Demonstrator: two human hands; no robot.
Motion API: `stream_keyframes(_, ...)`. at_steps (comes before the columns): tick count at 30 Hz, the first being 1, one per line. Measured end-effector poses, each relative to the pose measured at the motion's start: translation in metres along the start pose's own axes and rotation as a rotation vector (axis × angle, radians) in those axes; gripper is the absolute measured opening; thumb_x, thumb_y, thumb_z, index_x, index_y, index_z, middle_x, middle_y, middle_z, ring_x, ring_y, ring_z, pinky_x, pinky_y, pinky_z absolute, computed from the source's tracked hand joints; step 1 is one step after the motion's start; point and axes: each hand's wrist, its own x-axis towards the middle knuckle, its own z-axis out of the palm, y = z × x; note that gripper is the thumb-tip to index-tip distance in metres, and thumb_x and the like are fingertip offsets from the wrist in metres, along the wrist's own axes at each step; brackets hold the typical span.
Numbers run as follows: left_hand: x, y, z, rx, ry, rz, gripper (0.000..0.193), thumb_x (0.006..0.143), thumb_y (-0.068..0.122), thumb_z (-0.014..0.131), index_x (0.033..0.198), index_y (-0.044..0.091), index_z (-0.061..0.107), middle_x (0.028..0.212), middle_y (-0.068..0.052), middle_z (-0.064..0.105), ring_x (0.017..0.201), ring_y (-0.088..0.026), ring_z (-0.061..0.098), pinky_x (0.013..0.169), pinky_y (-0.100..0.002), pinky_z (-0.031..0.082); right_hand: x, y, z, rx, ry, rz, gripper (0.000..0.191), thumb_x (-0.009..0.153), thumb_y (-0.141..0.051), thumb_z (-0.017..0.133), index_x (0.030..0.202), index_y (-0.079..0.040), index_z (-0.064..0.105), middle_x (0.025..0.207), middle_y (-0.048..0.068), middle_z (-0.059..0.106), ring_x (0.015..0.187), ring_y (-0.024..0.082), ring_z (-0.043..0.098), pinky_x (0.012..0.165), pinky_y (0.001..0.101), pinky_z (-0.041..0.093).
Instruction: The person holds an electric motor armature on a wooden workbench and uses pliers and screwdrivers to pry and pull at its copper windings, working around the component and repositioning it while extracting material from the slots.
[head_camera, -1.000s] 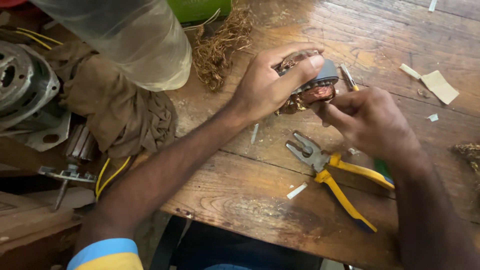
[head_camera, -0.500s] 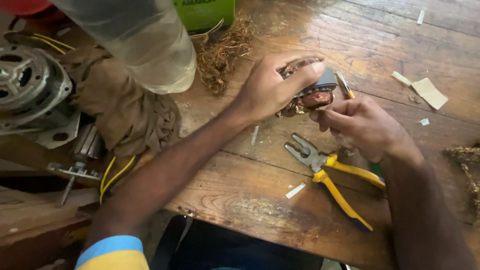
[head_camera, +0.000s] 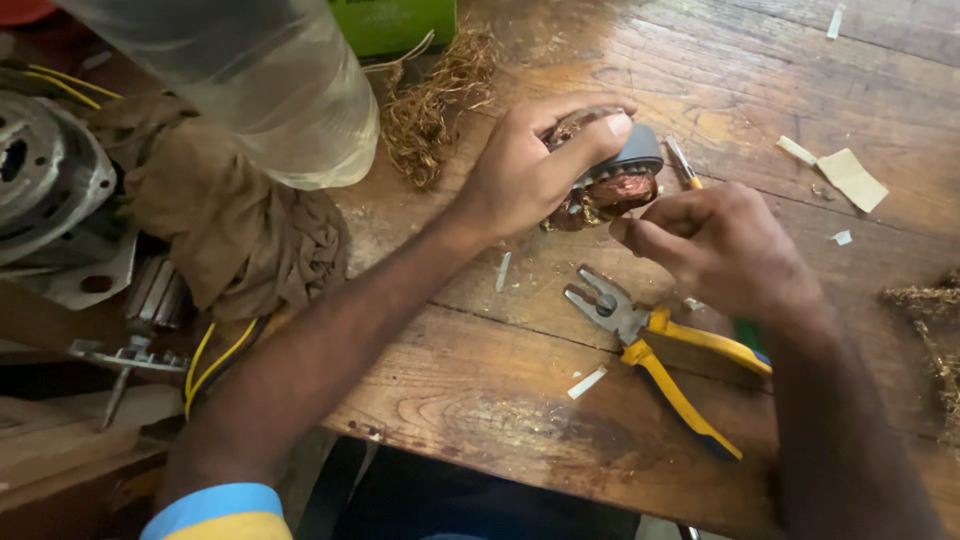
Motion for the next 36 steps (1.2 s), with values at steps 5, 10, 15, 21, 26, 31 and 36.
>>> stream_keyframes(5, 0.003, 0.005, 0.001, -0.019, -0.01, -0.041, 0.042, 0.102, 0.032, 0.062, 0.123, -0.003, 0.073, 0.105, -0.009, 0.079, 0.097, -0.011, 0.072, 0.089, -0.026, 0.059, 0.004, 0.0, -0.003, 0.17, -0.086, 0.122, 0.032, 0.092, -0.038, 0.069, 0.088, -0.009, 0.083, 0.054, 0.0, 0.052, 0.047, 0.011, 0.044, 0.045, 0.033, 0.038)
stream_keyframes(10, 0.005, 0.011, -0.001, 0.006, -0.051, -0.09, 0.041, 0.104, 0.036, 0.06, 0.116, -0.001, 0.076, 0.097, -0.008, 0.078, 0.089, -0.009, 0.071, 0.083, -0.027, 0.059, 0.01, 0.01, 0.0, 0.281, -0.114, 0.311, 0.032, 0.093, -0.039, 0.07, 0.093, -0.008, 0.08, 0.059, 0.001, 0.062, 0.05, 0.012, 0.05, 0.047, 0.0333, 0.042)
stream_keyframes(15, 0.002, 0.008, 0.001, 0.0, -0.036, -0.075, 0.042, 0.102, 0.036, 0.062, 0.121, 0.0, 0.073, 0.1, -0.007, 0.078, 0.09, -0.009, 0.07, 0.083, -0.027, 0.059, 0.015, 0.022, 0.008, 0.522, -0.167, 0.237, 0.033, 0.095, -0.033, 0.068, 0.095, -0.002, 0.079, 0.064, 0.001, 0.062, 0.05, 0.011, 0.048, 0.043, 0.0313, 0.037)
stream_keyframes(21, 0.005, -0.008, -0.002, -0.063, 0.003, 0.005, 0.043, 0.105, 0.034, 0.063, 0.126, -0.003, 0.072, 0.114, -0.01, 0.079, 0.105, -0.013, 0.073, 0.096, -0.028, 0.059, -0.003, 0.01, 0.012, 0.061, 0.001, 0.13, 0.027, 0.099, -0.033, 0.068, 0.103, -0.009, 0.079, 0.071, 0.01, 0.074, 0.058, 0.016, 0.075, 0.047, 0.0366, 0.054)
stream_keyframes(26, 0.006, -0.009, -0.003, 0.043, -0.056, -0.141, 0.048, 0.1, 0.039, 0.059, 0.129, 0.002, 0.07, 0.108, -0.008, 0.078, 0.093, -0.015, 0.076, 0.083, -0.028, 0.062, -0.018, -0.002, 0.009, -0.32, 0.252, -0.392, 0.023, 0.099, -0.038, 0.065, 0.103, -0.02, 0.079, 0.074, 0.005, 0.074, 0.058, 0.019, 0.069, 0.059, 0.0389, 0.054)
stream_keyframes(31, 0.003, 0.01, -0.006, 0.079, -0.06, -0.02, 0.058, 0.101, 0.05, 0.066, 0.136, 0.003, 0.066, 0.124, -0.013, 0.075, 0.114, -0.019, 0.073, 0.101, -0.033, 0.059, -0.027, -0.004, 0.021, -0.468, 0.455, -0.465, 0.024, 0.104, -0.038, 0.058, 0.105, -0.019, 0.073, 0.083, 0.002, 0.071, 0.066, 0.022, 0.065, 0.055, 0.0411, 0.049)
stream_keyframes(36, 0.001, 0.03, -0.017, 0.148, -0.249, -0.069, 0.092, 0.08, 0.059, 0.08, 0.149, 0.008, 0.049, 0.119, -0.014, 0.072, 0.105, -0.02, 0.073, 0.091, -0.035, 0.062, -0.013, 0.005, 0.022, -0.456, 0.413, -0.414, 0.025, 0.1, -0.04, 0.063, 0.098, -0.02, 0.077, 0.072, 0.0, 0.071, 0.057, 0.017, 0.064, 0.05, 0.0378, 0.047)
